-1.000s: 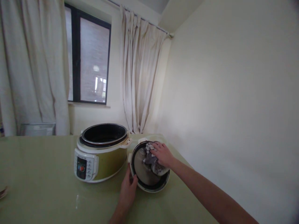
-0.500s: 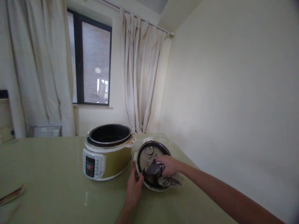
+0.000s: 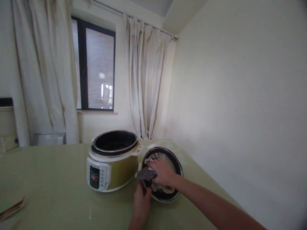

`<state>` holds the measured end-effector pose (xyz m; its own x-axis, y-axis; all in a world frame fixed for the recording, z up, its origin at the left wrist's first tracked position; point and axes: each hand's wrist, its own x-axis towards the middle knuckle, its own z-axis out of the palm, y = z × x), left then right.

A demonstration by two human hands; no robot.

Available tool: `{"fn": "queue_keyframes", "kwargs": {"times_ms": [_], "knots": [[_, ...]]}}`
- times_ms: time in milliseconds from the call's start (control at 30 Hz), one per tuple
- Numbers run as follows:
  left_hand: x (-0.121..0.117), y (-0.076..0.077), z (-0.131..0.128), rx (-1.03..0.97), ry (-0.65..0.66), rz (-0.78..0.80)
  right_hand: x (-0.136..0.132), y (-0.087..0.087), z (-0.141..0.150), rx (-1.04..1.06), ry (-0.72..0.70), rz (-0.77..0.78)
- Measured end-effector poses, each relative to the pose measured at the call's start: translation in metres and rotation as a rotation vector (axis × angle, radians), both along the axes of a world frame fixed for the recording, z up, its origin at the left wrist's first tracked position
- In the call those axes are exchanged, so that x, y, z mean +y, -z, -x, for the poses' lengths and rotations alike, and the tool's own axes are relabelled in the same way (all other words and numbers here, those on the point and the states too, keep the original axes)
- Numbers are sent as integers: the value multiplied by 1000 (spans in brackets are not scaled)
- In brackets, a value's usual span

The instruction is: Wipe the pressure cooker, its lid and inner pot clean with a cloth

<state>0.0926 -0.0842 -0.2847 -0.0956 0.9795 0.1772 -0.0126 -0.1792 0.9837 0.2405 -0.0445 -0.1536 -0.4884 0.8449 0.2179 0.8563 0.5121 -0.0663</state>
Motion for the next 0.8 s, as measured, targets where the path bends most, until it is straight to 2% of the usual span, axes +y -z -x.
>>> {"fn": "queue_keyframes", "kwargs": {"times_ms": [100, 167, 267, 333, 467, 567, 700, 800], "knots": [[0, 1, 0, -96, -13, 3, -13, -3, -27, -141, -79, 157], [1, 0, 0, -149, -25, -25, -20, -6, -50, -230, -63, 226], [2, -3, -2, -168, -32, -16, -20, -14, -80, -349, 40, 237], [3, -5, -3, -177, -14, 12, -14, -20, -89, -402, 78, 186], [2, -7, -3, -167, -3, 18, 9, -33, -76, -379, 185, -11], [1, -7, -1, -160, 9, 8, 24, -39, -53, -277, 271, -70], [2, -4, -2, -175, -4, 13, 29, -38, -36, -155, 309, -43], [6, -2, -3, -245, -9, 30, 18, -35, -39, -164, 335, 70]]}}
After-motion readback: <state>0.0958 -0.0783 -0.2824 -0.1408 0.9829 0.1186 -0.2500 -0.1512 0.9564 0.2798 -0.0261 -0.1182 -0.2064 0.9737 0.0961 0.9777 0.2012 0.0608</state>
